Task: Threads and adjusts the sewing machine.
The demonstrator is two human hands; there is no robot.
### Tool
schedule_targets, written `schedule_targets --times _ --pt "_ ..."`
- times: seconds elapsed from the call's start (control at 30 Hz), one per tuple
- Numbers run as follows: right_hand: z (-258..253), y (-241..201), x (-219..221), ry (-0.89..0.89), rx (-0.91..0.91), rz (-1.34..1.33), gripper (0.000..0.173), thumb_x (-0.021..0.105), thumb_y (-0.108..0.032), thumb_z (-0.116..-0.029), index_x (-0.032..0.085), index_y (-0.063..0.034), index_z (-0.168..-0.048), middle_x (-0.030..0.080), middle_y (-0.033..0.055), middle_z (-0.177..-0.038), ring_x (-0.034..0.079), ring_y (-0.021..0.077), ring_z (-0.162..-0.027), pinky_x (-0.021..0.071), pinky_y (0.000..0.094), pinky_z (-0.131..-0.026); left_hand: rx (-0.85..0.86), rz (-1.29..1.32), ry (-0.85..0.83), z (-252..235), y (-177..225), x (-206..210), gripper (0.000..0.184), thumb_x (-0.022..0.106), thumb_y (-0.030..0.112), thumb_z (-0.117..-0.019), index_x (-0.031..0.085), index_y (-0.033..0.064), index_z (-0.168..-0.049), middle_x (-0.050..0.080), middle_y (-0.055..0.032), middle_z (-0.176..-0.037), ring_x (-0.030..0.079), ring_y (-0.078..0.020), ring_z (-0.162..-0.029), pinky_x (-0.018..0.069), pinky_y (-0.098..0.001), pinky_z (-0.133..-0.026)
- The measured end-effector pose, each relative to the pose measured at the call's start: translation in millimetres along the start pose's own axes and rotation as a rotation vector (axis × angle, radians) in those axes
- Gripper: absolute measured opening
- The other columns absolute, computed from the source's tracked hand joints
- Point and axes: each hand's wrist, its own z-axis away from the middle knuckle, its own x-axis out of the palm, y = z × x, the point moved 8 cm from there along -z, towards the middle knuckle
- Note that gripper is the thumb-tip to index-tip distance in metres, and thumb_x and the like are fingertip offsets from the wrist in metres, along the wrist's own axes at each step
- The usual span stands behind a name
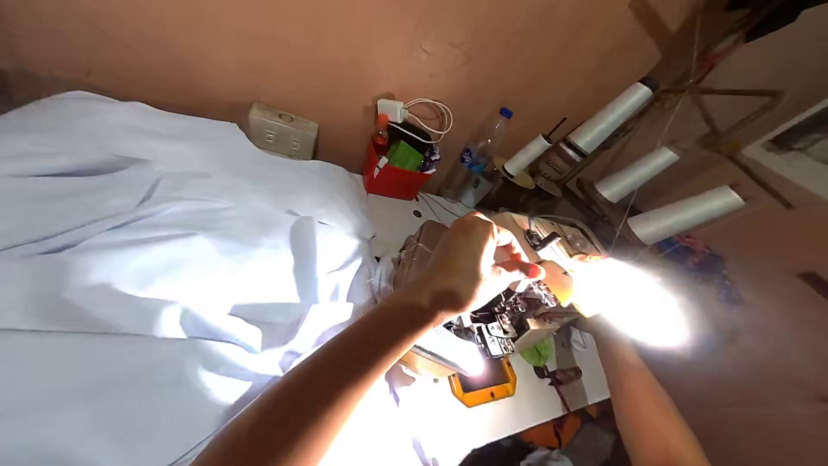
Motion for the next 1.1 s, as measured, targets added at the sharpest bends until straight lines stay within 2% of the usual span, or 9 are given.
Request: schedule_targets --times 0.07,0.2,0.47,0.6,0.73,0.8,0.9,1.0,1.1 --pt "50 -21 -16 -0.031 0.323 -0.274 0.032 0.05 0.001 -0.104 0.053 0.013 -0.133 0.063 0.0165 -0.126 0.058 0.0106 -0.114 0.0446 0.0239 -0.101 0.023 -0.023 -0.038 0 1 3 0.014 0.074 0.015 -0.0925 0.078 0.0027 -0.088 0.074 -0.009 -0.096 0.065 -0.0196 -0.11 0.0474 -0.034 -0.097" --pt "97 -56 -26 0.354 0.646 -0.914 0.021 0.035 0.003 -0.1058 0.051 -0.0054 -0.095 0.059 -0.0035 -0.067 0.055 0.0014 -0.055 0.0482 0.0169 -0.053 0.033 -0.15 -0.143 -1 -1 12 0.02 0.063 0.015 -0.1004 0.078 0.003 -0.095 0.074 -0.0111 -0.1 0.061 -0.024 -0.115 0.0384 -0.0419 -0.102" --pt "91 -69 -28 0.279 0.635 -0.885 0.03 0.033 0.007 -0.1037 0.052 -0.0089 -0.087 0.057 -0.0068 -0.059 0.05 -0.0015 -0.047 0.044 0.0142 -0.048 0.039 -0.302 -0.231 0 0 17 0.025 0.067 0.026 -0.0988 0.077 0.004 -0.094 0.073 -0.0113 -0.102 0.062 -0.0261 -0.118 0.045 -0.0435 -0.098" --pt "87 -46 -34 0.228 0.662 -0.67 0.013 0.041 0.007 -0.104 0.052 0.0044 -0.11 0.055 0.0027 -0.083 0.054 0.0052 -0.07 0.0482 0.0211 -0.066 0.098 -0.321 -0.259 0 -2 18 0.025 0.068 0.027 -0.0974 0.075 0.0039 -0.088 0.072 -0.0106 -0.093 0.063 -0.025 -0.107 0.0435 -0.0423 -0.092" --pt "113 -39 -58 0.473 0.666 -0.607 0.033 0.048 -0.014 -0.109 0.046 0.0049 -0.137 0.058 0.0134 -0.106 0.055 0.0135 -0.082 0.0505 0.0309 -0.073 0.127 -0.264 -0.272 2 -4 16 0.026 0.07 0.025 -0.0957 0.074 0.0035 -0.082 0.07 -0.0093 -0.085 0.062 -0.0242 -0.103 0.0436 -0.0407 -0.091" --pt "146 -76 -78 0.694 0.568 -0.569 0.047 0.039 -0.032 -0.1115 0.043 0.0065 -0.137 0.055 0.0092 -0.096 0.048 0.0072 -0.066 0.0443 0.0255 -0.058 0.161 -0.25 -0.266 4 -1 16 0.026 0.07 0.024 -0.0946 0.073 0.0036 -0.08 0.07 -0.0082 -0.082 0.063 -0.0228 -0.104 0.0432 -0.0379 -0.091" --pt "198 -144 -81 0.734 0.417 -0.599 0.047 0.02 -0.03 -0.1107 0.042 0.0068 -0.131 0.055 -0.0018 -0.086 0.043 -0.0009 -0.05 0.0393 0.0182 -0.047 0.262 -0.23 -0.247 6 5 16 0.024 0.07 0.022 -0.0927 0.072 0.0039 -0.077 0.069 -0.007 -0.077 0.064 -0.0214 -0.099 0.0435 -0.0356 -0.089" --pt "231 -214 -62 0.482 0.122 -0.643 0.037 0.028 -0.021 -0.105 0.059 -0.0058 -0.118 0.065 -0.013 -0.093 0.055 -0.0064 -0.063 0.047 0.0134 -0.058 0.281 -0.161 -0.283 9 8 20 0.024 0.07 0.022 -0.0914 0.071 0.0039 -0.075 0.068 -0.0053 -0.076 0.064 -0.0165 -0.093 0.0468 -0.0308 -0.084" --pt "238 -274 -42 0.314 -0.231 -0.633 0.034 0.04 -0.035 -0.1093 0.07 -0.021 -0.117 0.066 -0.0167 -0.095 0.054 -0.0095 -0.072 0.0461 0.0105 -0.063 0.186 -0.006 -0.369 11 5 27 0.021 0.067 0.02 -0.0897 0.07 0.0042 -0.077 0.069 -0.0025 -0.085 0.062 -0.0063 -0.094 0.0472 -0.0233 -0.083"
